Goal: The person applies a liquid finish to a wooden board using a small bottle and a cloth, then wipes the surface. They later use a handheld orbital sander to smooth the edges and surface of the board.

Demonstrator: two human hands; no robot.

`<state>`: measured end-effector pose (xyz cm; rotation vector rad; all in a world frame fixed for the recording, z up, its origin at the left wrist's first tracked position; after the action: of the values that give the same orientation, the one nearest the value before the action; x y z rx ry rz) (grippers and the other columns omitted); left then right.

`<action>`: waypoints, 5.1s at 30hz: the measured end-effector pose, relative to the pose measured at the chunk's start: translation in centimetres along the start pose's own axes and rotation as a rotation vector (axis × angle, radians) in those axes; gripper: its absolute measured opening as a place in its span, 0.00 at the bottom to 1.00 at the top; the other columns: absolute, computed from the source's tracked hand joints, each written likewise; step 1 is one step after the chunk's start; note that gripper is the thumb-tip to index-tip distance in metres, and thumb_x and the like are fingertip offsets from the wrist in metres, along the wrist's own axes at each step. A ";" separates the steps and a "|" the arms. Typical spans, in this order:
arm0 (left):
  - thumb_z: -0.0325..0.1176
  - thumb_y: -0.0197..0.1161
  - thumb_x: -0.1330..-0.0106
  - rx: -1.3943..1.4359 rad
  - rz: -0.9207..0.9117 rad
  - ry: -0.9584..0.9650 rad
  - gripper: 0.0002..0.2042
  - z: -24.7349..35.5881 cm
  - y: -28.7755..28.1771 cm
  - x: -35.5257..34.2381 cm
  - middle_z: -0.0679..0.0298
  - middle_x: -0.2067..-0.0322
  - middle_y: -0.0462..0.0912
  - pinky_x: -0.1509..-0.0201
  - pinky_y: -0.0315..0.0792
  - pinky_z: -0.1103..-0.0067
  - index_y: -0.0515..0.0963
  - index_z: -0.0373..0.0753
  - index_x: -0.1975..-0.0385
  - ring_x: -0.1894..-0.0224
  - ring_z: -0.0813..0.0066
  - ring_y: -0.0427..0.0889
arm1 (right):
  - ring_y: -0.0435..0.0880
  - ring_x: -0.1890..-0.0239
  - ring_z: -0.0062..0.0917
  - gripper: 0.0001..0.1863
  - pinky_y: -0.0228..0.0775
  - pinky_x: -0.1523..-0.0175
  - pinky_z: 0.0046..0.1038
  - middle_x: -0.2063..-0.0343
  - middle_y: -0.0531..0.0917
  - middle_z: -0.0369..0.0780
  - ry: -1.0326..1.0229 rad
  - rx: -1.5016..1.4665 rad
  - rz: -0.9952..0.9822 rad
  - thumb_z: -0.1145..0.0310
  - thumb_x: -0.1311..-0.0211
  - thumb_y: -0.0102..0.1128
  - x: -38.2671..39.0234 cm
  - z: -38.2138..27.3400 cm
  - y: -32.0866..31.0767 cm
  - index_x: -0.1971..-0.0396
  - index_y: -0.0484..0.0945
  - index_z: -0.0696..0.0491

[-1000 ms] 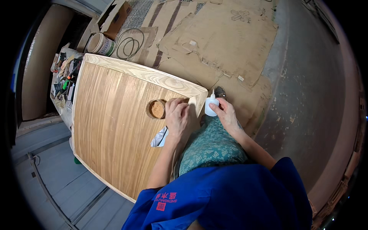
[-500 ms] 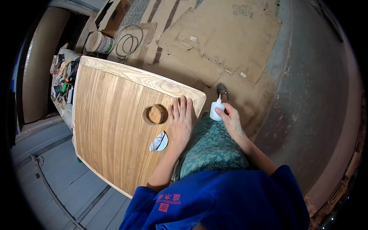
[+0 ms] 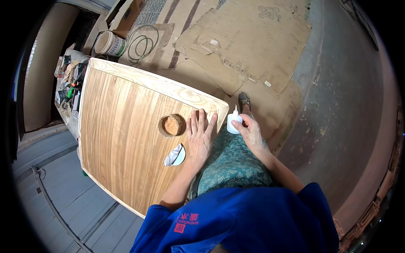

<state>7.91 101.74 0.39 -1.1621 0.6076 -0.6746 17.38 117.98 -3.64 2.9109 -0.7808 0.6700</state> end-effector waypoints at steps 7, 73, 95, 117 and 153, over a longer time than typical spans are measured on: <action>0.32 0.64 0.38 -0.023 -0.058 -0.054 0.32 -0.7 -1.3 -1.9 0.45 0.26 0.59 0.24 0.53 0.48 0.71 0.55 0.29 0.24 0.37 0.56 | 0.76 0.66 0.17 0.17 0.68 0.59 0.23 0.69 0.80 0.35 0.002 0.049 -0.058 0.59 0.29 0.65 -0.4 1.5 1.0 0.54 0.81 0.60; 0.27 0.69 0.42 -0.007 0.272 -0.260 0.04 -11.0 -9.5 -0.4 0.54 0.38 0.79 0.23 0.54 0.52 0.85 0.41 0.67 0.29 0.45 0.66 | 0.78 0.69 0.16 0.17 0.70 0.63 0.25 0.73 0.82 0.38 0.097 0.180 -0.147 0.61 0.30 0.66 -1.1 -2.8 2.8 0.57 0.82 0.62; 0.31 0.52 0.29 -0.051 -0.029 -0.062 0.27 0.2 -0.9 -1.9 0.49 0.28 0.65 0.22 0.50 0.48 0.67 0.34 0.30 0.22 0.46 0.56 | 0.76 0.69 0.14 0.16 0.69 0.63 0.23 0.73 0.82 0.34 0.087 0.055 -0.072 0.61 0.30 0.65 -1.6 -0.6 0.3 0.59 0.82 0.62; 0.29 0.64 0.37 0.020 -0.085 0.000 0.32 0.2 -0.8 0.3 0.47 0.28 0.63 0.24 0.52 0.48 0.68 0.45 0.30 0.24 0.40 0.57 | 0.77 0.70 0.18 0.18 0.69 0.62 0.25 0.73 0.81 0.37 0.081 0.174 -0.145 0.58 0.30 0.64 -1.1 -0.9 1.5 0.58 0.83 0.61; 0.26 0.61 0.33 0.164 0.114 -0.154 0.27 -2.7 -0.8 4.4 0.43 0.32 0.68 0.30 0.61 0.53 0.71 0.42 0.32 0.30 0.44 0.66 | 0.80 0.76 0.31 0.21 0.70 0.66 0.35 0.79 0.81 0.48 0.122 0.446 -0.203 0.56 0.35 0.65 -1.2 -4.2 3.1 0.71 0.81 0.64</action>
<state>8.69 96.64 0.04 -1.0090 0.4750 -0.5222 13.30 116.51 -0.51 3.2284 -0.3484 1.1102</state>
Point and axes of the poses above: each hand's wrist, its own x-axis away from the middle knuckle, its own y-axis out of the palm, z = x × y, the point moved 9 cm from there along -x, towards the middle knuckle
